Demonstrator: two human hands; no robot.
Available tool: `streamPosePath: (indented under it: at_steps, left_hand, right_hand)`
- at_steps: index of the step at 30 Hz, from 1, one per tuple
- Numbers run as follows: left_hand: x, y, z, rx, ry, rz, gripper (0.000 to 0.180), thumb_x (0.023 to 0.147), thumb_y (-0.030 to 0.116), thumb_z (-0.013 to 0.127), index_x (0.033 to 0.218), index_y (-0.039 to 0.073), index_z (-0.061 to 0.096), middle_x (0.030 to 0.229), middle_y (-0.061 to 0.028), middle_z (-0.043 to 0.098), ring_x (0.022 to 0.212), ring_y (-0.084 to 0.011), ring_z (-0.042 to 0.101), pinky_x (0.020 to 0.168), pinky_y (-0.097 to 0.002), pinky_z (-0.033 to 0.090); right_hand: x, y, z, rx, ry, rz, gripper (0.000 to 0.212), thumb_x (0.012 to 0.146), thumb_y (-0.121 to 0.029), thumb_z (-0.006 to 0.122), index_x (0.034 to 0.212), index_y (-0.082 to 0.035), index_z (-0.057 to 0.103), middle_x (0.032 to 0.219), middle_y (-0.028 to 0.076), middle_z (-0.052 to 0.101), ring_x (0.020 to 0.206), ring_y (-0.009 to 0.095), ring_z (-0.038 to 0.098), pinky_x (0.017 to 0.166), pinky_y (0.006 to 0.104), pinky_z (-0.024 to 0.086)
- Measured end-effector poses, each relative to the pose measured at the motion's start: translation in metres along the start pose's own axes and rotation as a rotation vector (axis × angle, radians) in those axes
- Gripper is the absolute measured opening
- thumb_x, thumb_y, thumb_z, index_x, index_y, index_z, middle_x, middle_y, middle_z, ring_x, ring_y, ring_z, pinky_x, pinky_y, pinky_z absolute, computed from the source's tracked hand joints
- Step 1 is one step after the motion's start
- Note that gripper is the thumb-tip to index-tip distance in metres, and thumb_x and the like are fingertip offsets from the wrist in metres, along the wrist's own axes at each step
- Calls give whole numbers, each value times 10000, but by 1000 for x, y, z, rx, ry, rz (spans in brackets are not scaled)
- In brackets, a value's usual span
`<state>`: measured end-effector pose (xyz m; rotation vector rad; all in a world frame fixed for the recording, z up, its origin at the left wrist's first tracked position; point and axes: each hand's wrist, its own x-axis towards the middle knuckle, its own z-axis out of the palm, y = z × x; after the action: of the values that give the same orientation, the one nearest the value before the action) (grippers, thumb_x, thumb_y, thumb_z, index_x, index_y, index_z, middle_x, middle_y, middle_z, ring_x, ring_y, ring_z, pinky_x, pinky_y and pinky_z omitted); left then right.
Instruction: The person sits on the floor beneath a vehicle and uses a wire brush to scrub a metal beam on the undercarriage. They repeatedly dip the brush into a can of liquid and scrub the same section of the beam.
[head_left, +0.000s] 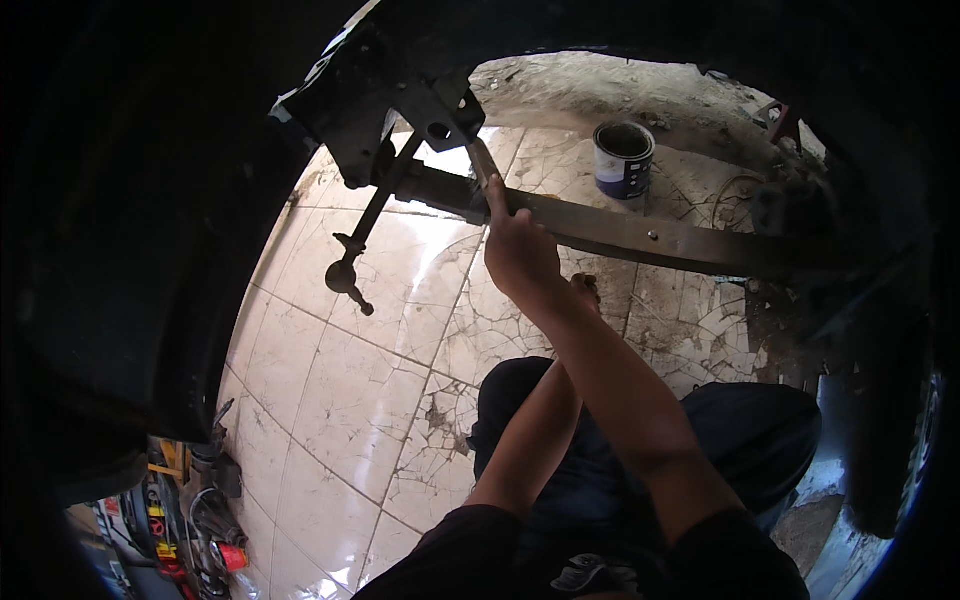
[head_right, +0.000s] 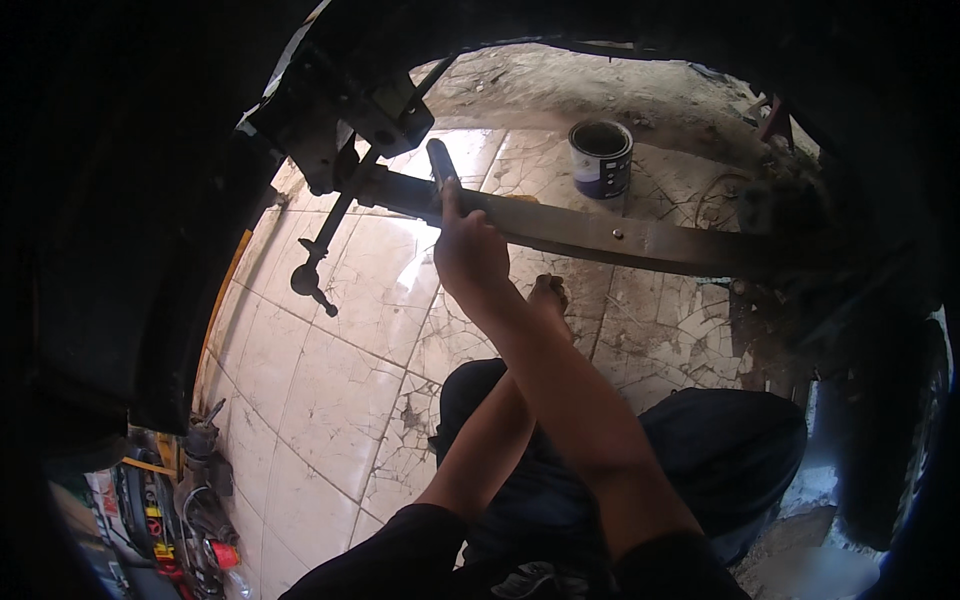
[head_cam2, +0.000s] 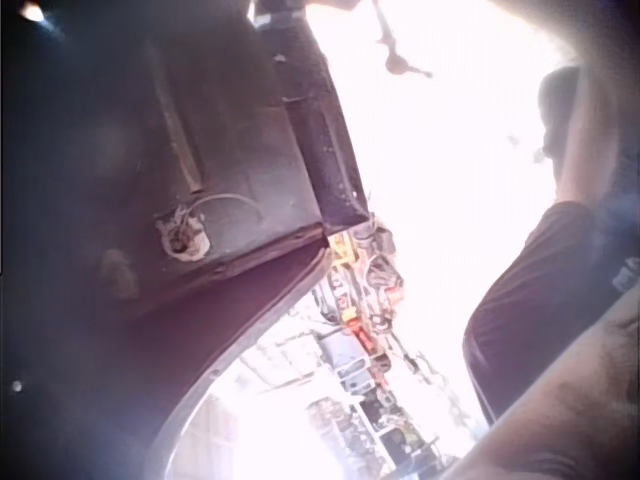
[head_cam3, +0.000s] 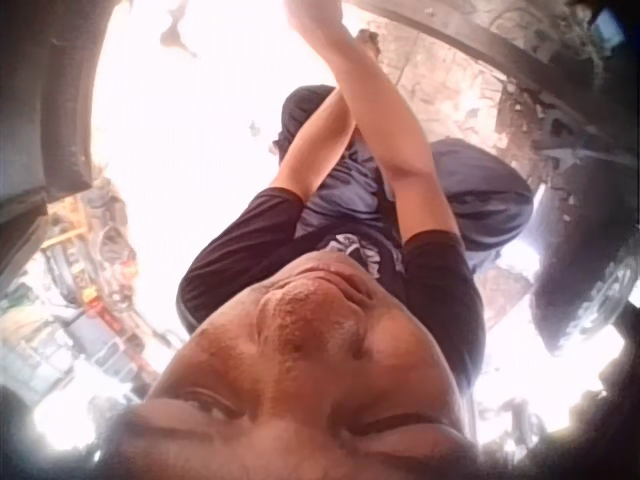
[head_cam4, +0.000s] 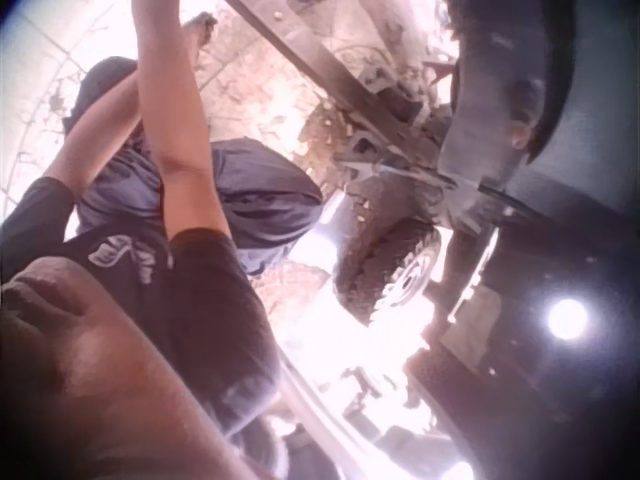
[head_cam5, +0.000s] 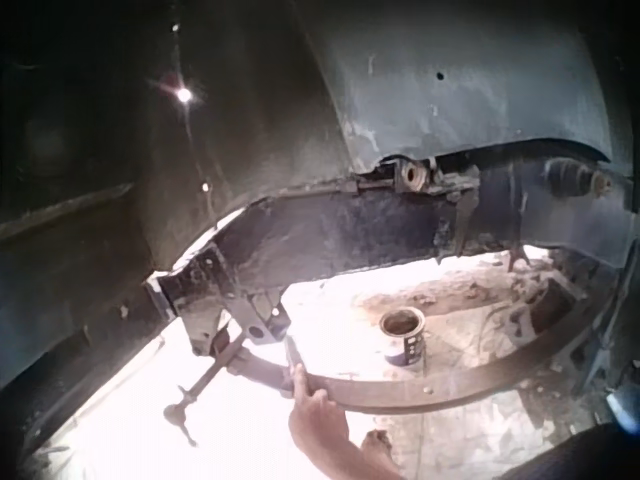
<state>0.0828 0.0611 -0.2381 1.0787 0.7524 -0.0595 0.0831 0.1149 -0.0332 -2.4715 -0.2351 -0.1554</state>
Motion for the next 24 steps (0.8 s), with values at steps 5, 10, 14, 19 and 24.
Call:
streamPosePath:
  at_steps: [5,10,14,19,24]
  left_hand:
    - [3,-6,-6,-37,-5,24,330,1046,286,457,968,38,660,681,4,480,578,-125,407,577,-324,350]
    - [5,-18,16,-57,-41,25,334,1055,289,456,977,36,659,686,5,485,587,-124,416,585,-320,362]
    - [7,-21,23,-46,-46,44,337,1062,291,455,984,34,658,691,6,489,594,-124,423,592,-317,371]
    - [4,-19,11,18,-73,66,341,1071,294,454,993,32,657,697,7,495,603,-124,431,601,-313,383]
    - [-3,-10,-7,216,-173,151,345,1080,297,452,1002,30,656,703,8,500,611,-123,440,610,-310,394]
  right_hand:
    - [-55,27,-20,-150,-131,-110,843,960,-84,568,1666,-157,112,1025,302,634,796,450,735,698,530,621]
    - [-25,37,-27,-233,-64,-212,802,962,-85,554,1661,-171,168,1003,275,655,801,409,747,702,515,625]
    - [34,7,-7,-251,-26,-222,742,982,-136,529,1651,-155,209,1059,290,659,831,395,752,715,467,635]
    - [13,12,-15,-307,-14,-252,779,971,-108,535,1661,-113,173,1001,239,676,809,367,752,708,461,633]
    - [-55,66,-43,-399,-163,-161,833,978,-158,565,1677,-198,114,1032,274,658,802,383,755,709,488,632]
